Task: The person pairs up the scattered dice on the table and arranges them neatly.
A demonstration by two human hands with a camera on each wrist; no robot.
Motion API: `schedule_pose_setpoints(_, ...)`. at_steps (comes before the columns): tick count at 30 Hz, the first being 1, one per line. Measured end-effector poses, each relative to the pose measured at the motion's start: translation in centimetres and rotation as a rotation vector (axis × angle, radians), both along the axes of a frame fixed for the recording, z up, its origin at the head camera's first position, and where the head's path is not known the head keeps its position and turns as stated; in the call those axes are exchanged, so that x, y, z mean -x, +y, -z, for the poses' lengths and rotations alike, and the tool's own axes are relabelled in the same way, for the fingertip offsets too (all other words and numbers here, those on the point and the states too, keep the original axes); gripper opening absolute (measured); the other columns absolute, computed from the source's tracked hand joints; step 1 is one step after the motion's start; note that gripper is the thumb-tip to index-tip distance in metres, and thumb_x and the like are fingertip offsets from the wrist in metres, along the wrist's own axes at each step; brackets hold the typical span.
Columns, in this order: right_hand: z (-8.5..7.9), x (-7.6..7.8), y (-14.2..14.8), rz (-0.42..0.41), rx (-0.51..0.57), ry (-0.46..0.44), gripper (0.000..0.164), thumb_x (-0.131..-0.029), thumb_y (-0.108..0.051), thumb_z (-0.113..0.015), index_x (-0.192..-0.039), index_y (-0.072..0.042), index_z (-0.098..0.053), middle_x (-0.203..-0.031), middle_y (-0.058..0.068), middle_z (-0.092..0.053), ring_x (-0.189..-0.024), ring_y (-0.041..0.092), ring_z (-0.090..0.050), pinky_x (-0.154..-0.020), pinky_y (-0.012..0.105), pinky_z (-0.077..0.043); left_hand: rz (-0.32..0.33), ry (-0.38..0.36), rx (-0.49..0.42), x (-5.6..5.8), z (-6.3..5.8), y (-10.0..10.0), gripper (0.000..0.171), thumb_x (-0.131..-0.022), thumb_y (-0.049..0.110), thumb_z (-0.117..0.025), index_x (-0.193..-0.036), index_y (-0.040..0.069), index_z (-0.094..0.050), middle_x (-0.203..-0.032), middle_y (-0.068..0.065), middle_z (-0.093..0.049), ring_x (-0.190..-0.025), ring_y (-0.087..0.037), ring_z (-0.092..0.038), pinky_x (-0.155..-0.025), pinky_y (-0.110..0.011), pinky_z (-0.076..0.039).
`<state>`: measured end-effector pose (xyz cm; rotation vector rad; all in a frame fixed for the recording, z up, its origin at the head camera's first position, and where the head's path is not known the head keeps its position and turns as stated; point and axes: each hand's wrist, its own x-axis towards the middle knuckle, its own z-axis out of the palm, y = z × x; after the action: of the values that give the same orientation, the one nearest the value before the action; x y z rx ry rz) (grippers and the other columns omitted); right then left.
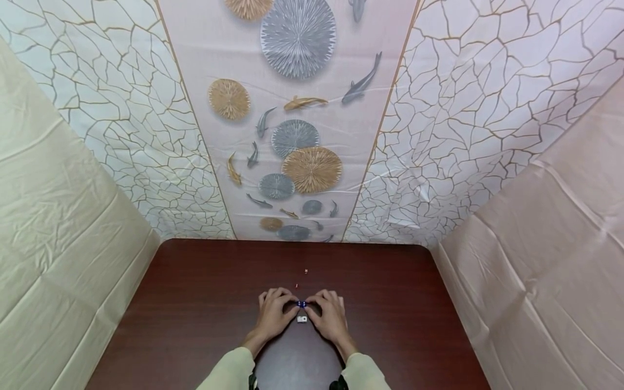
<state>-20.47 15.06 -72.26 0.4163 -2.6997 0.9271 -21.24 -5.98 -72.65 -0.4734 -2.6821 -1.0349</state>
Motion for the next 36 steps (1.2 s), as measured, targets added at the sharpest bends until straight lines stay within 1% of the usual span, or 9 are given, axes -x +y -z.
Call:
schedule_pose_setpoints(6, -0.01, 0.05, -0.02, 0.001, 0.002, -0.012, 0.014, -0.100, -0.032, -0.088, -0.113, -0.025, -0.086, -0.112, -0.004, -0.072, -0.109, 0.021, -0.061, -0.099, 0.046, -0.040, 0.000, -0.007, 0.002, 0.09, 0.09, -0.06, 0.012, -0.098, 0.028, -0.091, -0.108, 0.025, -0.086, -0.116, 0.002, -0.075, -0.117, -0.029, -0.064, -0.111, -0.063, -0.034)
schedule_pose_setpoints(13, 0.06, -0.01, 0.01, 0.001, 0.010, -0.006, 0.015, -0.099, -0.031, -0.089, -0.112, -0.025, -0.086, -0.111, -0.003, -0.072, -0.109, 0.021, -0.061, -0.099, 0.047, -0.040, -0.001, 0.025, 0.006, 0.12, -0.07, -0.06, 0.013, -0.095, 0.026, -0.094, -0.106, 0.024, -0.086, -0.113, 0.003, -0.075, -0.113, -0.027, -0.064, -0.106, -0.062, -0.035)
schedule_pose_setpoints(15, 0.07, -0.05, 0.02, 0.001, 0.011, -0.012, 0.015, -0.099, -0.030, -0.089, -0.113, -0.025, -0.086, -0.112, -0.004, -0.072, -0.110, 0.021, -0.060, -0.099, 0.047, -0.040, 0.000, 0.021, 0.004, 0.06, -0.26, -0.06, 0.014, -0.095, 0.024, -0.093, -0.107, 0.023, -0.086, -0.113, 0.004, -0.075, -0.113, -0.026, -0.064, -0.107, -0.063, -0.035)
schedule_pose_setpoints(19, 0.08, -0.04, 0.03, 0.002, 0.014, -0.029, 0.015, -0.100, -0.030, -0.088, -0.114, -0.025, -0.086, -0.112, -0.004, -0.072, -0.111, 0.020, -0.060, -0.100, 0.047, -0.040, 0.006, -0.009, -0.006, -0.03, -0.61, -0.08, 0.014, -0.096, 0.022, -0.092, -0.109, 0.022, -0.087, -0.115, 0.003, -0.075, -0.114, -0.027, -0.064, -0.109, -0.065, -0.034)
schedule_pose_setpoints(25, 0.06, 0.10, 0.03, 0.001, 0.005, -0.026, 0.015, -0.100, -0.030, -0.089, -0.114, -0.027, -0.086, -0.111, -0.005, -0.071, -0.110, 0.019, -0.060, -0.100, 0.046, -0.040, 0.013, -0.023, -0.012, -0.04, -0.69, -0.14, 0.013, -0.097, 0.023, -0.092, -0.109, 0.022, -0.087, -0.115, 0.002, -0.075, -0.115, -0.027, -0.064, -0.110, -0.065, -0.033)
schedule_pose_setpoints(36, -0.11, -0.03, -0.07, 0.004, -0.004, -0.029, 0.015, -0.100, -0.030, -0.088, -0.115, -0.026, -0.086, -0.110, -0.005, -0.072, -0.109, 0.018, -0.060, -0.099, 0.045, -0.039, 0.011, -0.010, -0.014, -0.11, -0.48, -0.26, 0.014, -0.097, 0.024, -0.092, -0.109, 0.022, -0.087, -0.116, 0.003, -0.075, -0.116, -0.027, -0.064, -0.109, -0.064, -0.034)
